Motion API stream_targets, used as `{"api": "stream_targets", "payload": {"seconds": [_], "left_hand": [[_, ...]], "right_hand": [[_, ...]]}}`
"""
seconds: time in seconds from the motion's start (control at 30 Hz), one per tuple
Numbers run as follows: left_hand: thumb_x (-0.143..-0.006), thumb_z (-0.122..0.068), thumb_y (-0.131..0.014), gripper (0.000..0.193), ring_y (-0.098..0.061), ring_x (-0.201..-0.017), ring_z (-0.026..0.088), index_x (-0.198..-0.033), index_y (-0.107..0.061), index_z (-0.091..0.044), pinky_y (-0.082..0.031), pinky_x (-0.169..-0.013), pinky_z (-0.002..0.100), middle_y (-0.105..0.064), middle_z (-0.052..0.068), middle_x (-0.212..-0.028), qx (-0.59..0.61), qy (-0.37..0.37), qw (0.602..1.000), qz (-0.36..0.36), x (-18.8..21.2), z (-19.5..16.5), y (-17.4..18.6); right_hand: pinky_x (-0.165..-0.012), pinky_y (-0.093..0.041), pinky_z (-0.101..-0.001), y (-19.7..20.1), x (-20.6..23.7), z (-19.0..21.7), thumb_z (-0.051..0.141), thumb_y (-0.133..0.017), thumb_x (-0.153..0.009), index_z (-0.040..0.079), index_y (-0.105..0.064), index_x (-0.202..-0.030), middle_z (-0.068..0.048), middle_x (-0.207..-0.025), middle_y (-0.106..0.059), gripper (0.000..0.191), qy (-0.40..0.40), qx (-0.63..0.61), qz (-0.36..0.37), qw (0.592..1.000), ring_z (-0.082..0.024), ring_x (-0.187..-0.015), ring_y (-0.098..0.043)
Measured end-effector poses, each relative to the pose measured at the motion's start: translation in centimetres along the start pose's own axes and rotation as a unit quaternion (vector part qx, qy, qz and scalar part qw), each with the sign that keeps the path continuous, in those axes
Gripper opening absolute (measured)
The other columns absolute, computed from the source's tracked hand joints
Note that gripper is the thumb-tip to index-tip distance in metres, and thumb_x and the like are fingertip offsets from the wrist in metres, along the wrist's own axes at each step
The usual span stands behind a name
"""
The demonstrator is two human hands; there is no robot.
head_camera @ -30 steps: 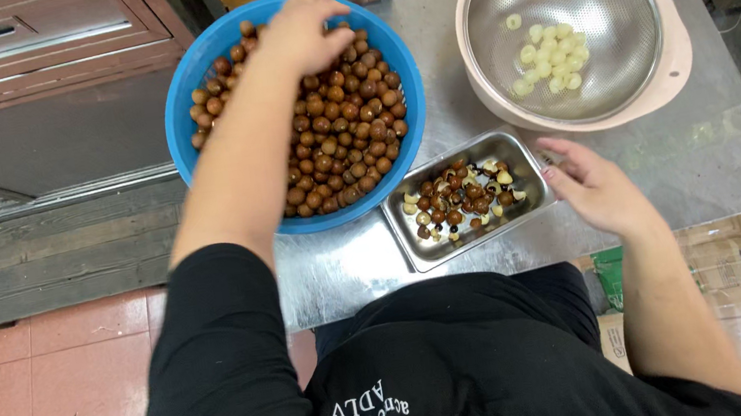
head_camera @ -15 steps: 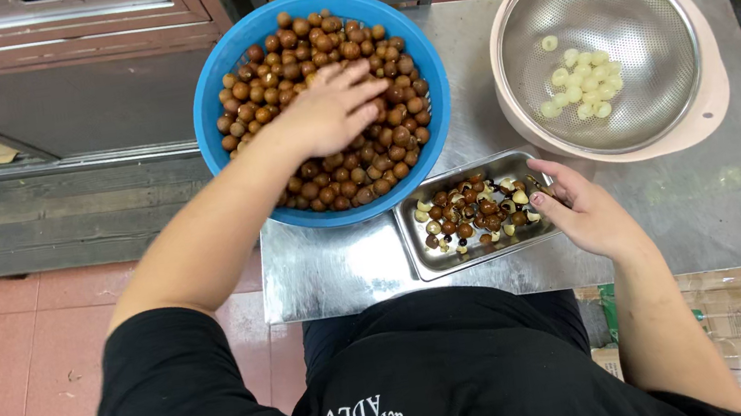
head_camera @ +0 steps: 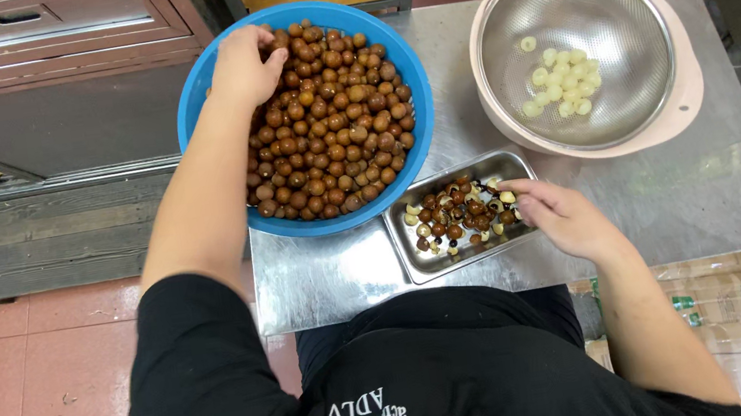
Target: The person repeatedly picks longans from a blue bowl, peels them by hand, and places the peeled fruit into a metal colander while discarding the shells into a rectangular metal tray. The process continues throughout the clip with consistent hand movements.
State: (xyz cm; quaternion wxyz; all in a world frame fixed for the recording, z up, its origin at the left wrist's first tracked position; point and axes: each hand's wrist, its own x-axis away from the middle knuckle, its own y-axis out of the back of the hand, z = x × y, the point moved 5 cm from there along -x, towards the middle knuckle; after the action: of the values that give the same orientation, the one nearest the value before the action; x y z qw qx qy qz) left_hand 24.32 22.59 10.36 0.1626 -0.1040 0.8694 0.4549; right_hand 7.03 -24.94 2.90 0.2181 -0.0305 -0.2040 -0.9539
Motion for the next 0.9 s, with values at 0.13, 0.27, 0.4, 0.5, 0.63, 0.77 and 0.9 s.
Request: {"api": "stream_targets", "payload": {"seconds": [0.13, 0.27, 0.4, 0.5, 0.63, 0.77, 0.9], "left_hand": [[-0.102, -0.022, -0.074, 0.029, -0.067, -0.104, 0.016, -0.125, -0.063, -0.009, -0.056, -0.091, 0.032, -0.069, 0.002, -0.112, 0.225, -0.01, 0.971, 0.081, 2.9, -4.7, -0.7], [-0.11, -0.023, -0.056, 0.029, -0.057, -0.084, 0.009, -0.135, -0.063, -0.011, -0.051, -0.074, 0.024, -0.058, -0.002, -0.093, 0.525, 0.072, 0.828, 0.183, 9.4, -12.0, -3.2], [-0.11, -0.027, -0.051, 0.039, -0.058, -0.089, 0.009, -0.142, -0.059, -0.005, -0.051, -0.079, 0.024, -0.06, -0.002, -0.101, 0.738, 0.179, 0.601, 0.249, 14.9, -17.9, -6.2], [-0.109, -0.027, -0.051, 0.043, -0.059, -0.088, 0.009, -0.144, -0.057, -0.004, -0.053, -0.081, 0.024, -0.06, -0.001, -0.102, 0.78, 0.202, 0.534, 0.256, 16.9, -19.6, -8.0], [-0.106, -0.019, -0.057, 0.041, -0.062, -0.088, 0.009, -0.144, -0.055, -0.003, -0.054, -0.081, 0.023, -0.064, 0.001, -0.101, 0.79, 0.214, 0.522, 0.24, 18.2, -19.9, -11.1], [-0.107, -0.015, -0.06, 0.04, -0.064, -0.09, 0.008, -0.144, -0.054, 0.0, -0.054, -0.082, 0.021, -0.067, 0.002, -0.102, 0.797, 0.219, 0.509, 0.241, 19.0, -19.5, -13.3], [-0.106, -0.019, -0.062, 0.032, -0.062, -0.086, 0.007, -0.132, -0.061, -0.001, -0.054, -0.079, 0.021, -0.066, 0.001, -0.097, 0.788, 0.214, 0.529, 0.228, 18.8, -19.2, -14.3]], "right_hand": [[-0.064, -0.05, -0.0279, -2.5, -1.2, 3.0, 0.013, -0.059, -0.099, 0.007, -0.063, -0.135, 0.001, -0.086, -0.07, 0.037, -0.036, -0.005, 0.009, 0.999, -0.009, -0.07, -0.059], [-0.076, -0.056, -0.0282, -3.2, -1.8, 10.2, 0.008, -0.055, -0.106, 0.008, -0.066, -0.14, -0.002, -0.088, -0.073, 0.036, 0.176, 0.085, -0.034, 0.98, -0.011, -0.081, -0.069], [-0.073, -0.056, -0.0335, -3.1, -0.5, 14.8, 0.012, -0.062, -0.102, 0.014, -0.063, -0.142, -0.008, -0.089, -0.072, 0.04, 0.248, 0.211, -0.109, 0.939, -0.02, -0.078, -0.07], [-0.069, -0.054, -0.0387, -2.6, 0.6, 16.6, 0.015, -0.063, -0.1, 0.015, -0.058, -0.148, -0.011, -0.088, -0.07, 0.048, 0.244, 0.299, -0.126, 0.914, -0.028, -0.076, -0.068], [-0.064, -0.054, -0.0415, -2.4, 1.4, 17.6, 0.019, -0.063, -0.099, 0.018, -0.057, -0.149, -0.008, -0.088, -0.072, 0.049, 0.249, 0.401, -0.11, 0.875, -0.029, -0.075, -0.069], [-0.064, -0.054, -0.0422, -2.4, 1.7, 18.0, 0.022, -0.062, -0.101, 0.02, -0.058, -0.147, -0.007, -0.091, -0.073, 0.046, 0.255, 0.469, -0.091, 0.841, -0.028, -0.077, -0.071], [-0.061, -0.054, -0.0437, -2.0, 1.2, 17.9, 0.025, -0.061, -0.098, 0.025, -0.056, -0.148, -0.007, -0.085, -0.073, 0.05, 0.207, 0.505, -0.041, 0.837, -0.029, -0.072, -0.07]]}}
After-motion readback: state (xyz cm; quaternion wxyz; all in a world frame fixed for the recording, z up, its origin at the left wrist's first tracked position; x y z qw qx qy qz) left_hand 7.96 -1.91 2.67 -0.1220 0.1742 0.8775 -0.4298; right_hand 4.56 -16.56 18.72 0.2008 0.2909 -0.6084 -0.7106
